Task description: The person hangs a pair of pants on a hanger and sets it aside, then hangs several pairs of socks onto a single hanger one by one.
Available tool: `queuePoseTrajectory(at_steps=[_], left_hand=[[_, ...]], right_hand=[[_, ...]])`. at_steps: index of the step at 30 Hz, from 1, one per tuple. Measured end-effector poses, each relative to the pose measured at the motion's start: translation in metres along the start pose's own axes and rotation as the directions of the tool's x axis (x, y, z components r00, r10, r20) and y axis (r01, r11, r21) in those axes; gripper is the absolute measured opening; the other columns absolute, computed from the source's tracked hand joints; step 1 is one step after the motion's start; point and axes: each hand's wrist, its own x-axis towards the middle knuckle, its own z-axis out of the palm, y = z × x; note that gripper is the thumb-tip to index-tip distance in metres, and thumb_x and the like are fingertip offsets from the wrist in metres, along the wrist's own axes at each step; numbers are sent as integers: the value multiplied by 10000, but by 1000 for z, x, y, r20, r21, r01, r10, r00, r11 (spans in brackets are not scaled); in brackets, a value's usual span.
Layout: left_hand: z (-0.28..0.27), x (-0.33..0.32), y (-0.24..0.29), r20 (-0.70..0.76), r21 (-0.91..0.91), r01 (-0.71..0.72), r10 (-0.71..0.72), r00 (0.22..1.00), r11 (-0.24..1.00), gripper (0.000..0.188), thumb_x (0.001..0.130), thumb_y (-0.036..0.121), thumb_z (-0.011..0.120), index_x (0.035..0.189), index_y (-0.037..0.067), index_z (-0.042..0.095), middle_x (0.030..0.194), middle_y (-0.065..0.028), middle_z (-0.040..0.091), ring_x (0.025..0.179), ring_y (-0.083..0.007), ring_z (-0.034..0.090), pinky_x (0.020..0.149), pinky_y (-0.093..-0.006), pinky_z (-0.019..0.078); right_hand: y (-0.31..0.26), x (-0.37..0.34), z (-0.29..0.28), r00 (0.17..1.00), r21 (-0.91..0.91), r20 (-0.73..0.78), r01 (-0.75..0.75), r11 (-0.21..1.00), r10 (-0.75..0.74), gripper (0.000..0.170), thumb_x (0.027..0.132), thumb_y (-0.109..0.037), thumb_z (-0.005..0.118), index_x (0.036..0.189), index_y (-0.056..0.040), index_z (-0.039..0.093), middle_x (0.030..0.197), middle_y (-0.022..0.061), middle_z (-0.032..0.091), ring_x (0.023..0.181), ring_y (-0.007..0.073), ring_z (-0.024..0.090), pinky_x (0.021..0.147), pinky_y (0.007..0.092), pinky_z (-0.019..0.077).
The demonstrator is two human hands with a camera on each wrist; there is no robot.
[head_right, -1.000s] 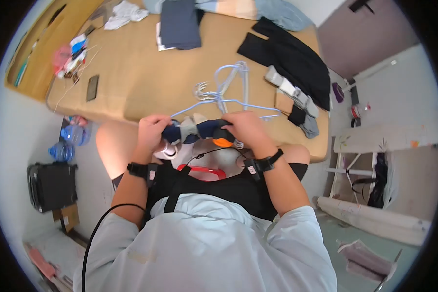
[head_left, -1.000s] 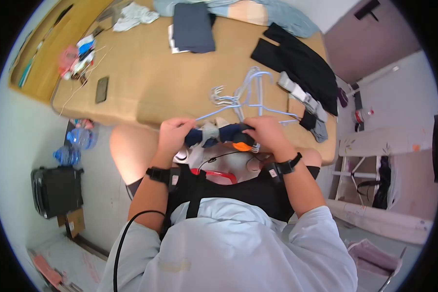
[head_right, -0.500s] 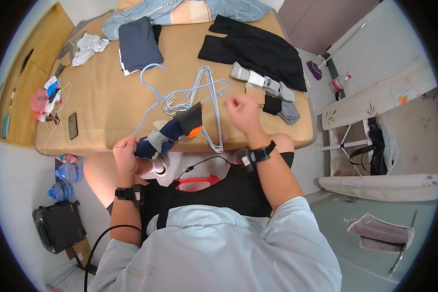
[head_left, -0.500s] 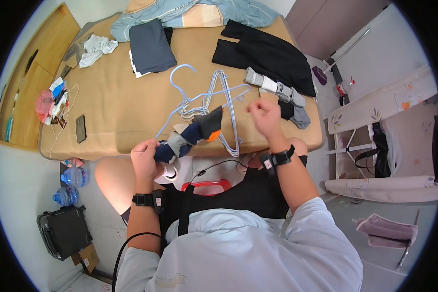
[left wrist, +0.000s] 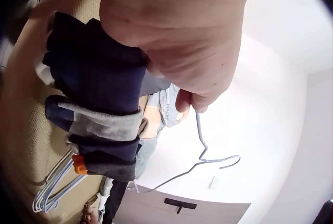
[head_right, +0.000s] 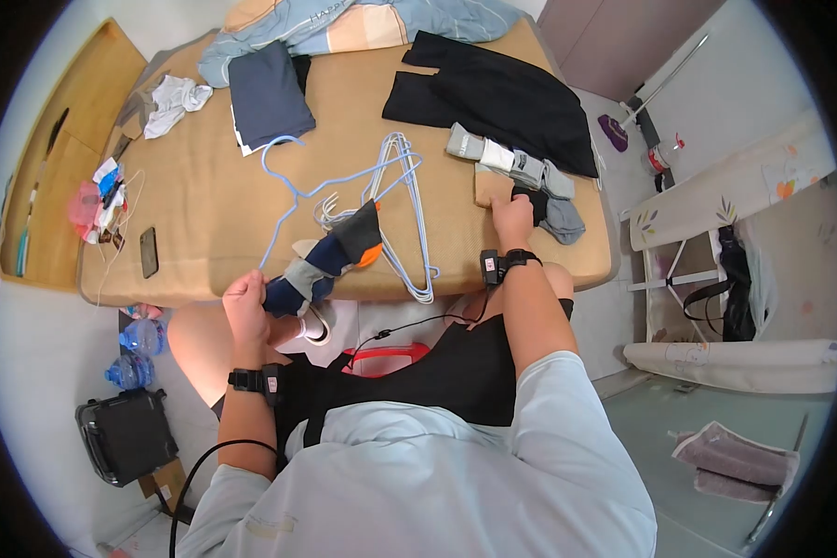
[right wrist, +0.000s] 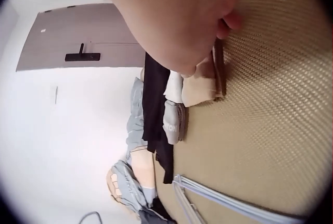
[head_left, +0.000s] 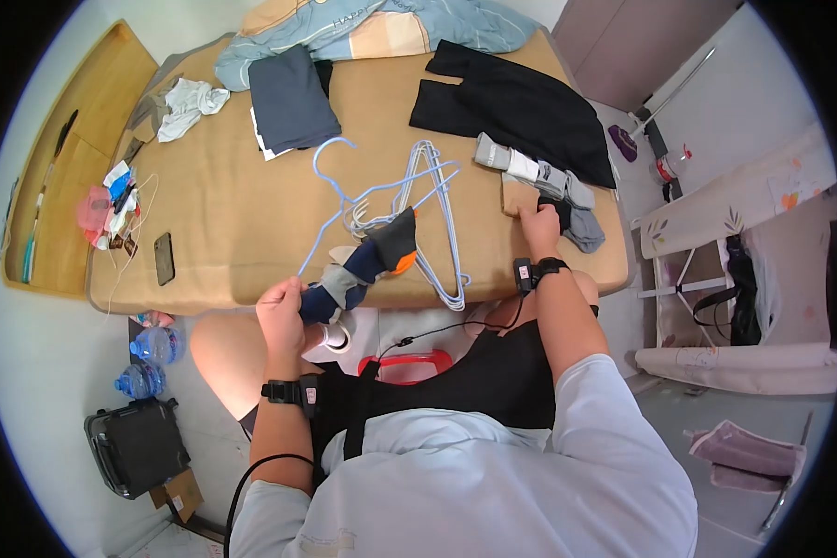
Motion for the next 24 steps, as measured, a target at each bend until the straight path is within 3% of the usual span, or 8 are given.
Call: queuePoseTrajectory(at_steps=[8,14,17,19,20,22,23,24], left_hand=[[-2,2,-8,10,40,-13,12,1000,999,159,942,113,678,879,-25,724,699,28,608,602,-41,460,567,-202,367],[5,1,-4,24,2,-9,9,1000,1000,152,940,94,672,877,-36,718,779,-29,676,681,-75,555,646,-224,449],[13,-2,2,-28,39,-24,25,999,999,210,974,87,614,818,-44,662,626,64,472,556,-32,367,541,-204,293],[4,-1,-2,15,26,6,-6,1000,1000,155,940,83,661,884,-53,709,800,-45,682,717,-97,591,691,-241,481],[3,-2,-2,9,23,3,-3,1000,1000,155,940,83,661,884,-53,709,800,-45,682,717,-97,591,691,-241,481],[2,-2,-2,17,78,15,-17,1000,997,159,939,84,659,892,-60,705,807,-50,683,723,-103,602,698,-246,490],[3,-2,-1,11,76,15,-16,1000,997,159,939,84,659,892,-60,705,807,-50,683,723,-103,602,698,-246,490],[4,-3,-1,13,70,19,-20,1000,997,161,939,88,661,890,-59,704,806,-51,682,720,-104,602,694,-246,490]], right_hand=[[5,0,11,975,92,-31,221,971,-219,309,702,-222,799,855,-20,622,814,163,622,815,369,612,728,455,502],[-30,-23,-21,845,90,-191,521,849,-499,193,700,-112,763,792,-52,605,865,120,606,891,325,568,790,405,471],[-34,-25,-26,795,196,-205,605,772,-571,173,698,-100,750,773,-55,600,868,105,621,927,312,565,808,392,468],[-27,-22,-17,733,265,-370,672,691,-571,167,753,-101,724,779,-44,568,873,74,664,831,255,600,723,367,473],[-16,-15,-11,730,267,-370,676,687,-575,167,753,-101,724,779,-44,568,873,74,664,831,255,600,723,367,473],[-10,-10,-11,938,544,-41,310,780,-344,141,810,-101,682,768,-40,563,764,21,636,679,148,583,604,302,453],[-3,-11,-13,950,721,111,125,681,-292,130,863,-110,632,769,-41,575,689,-19,576,592,77,531,533,241,409],[-1,-8,-11,948,721,114,126,681,-297,130,863,-110,632,769,-41,575,689,-19,576,592,77,531,533,241,409]])
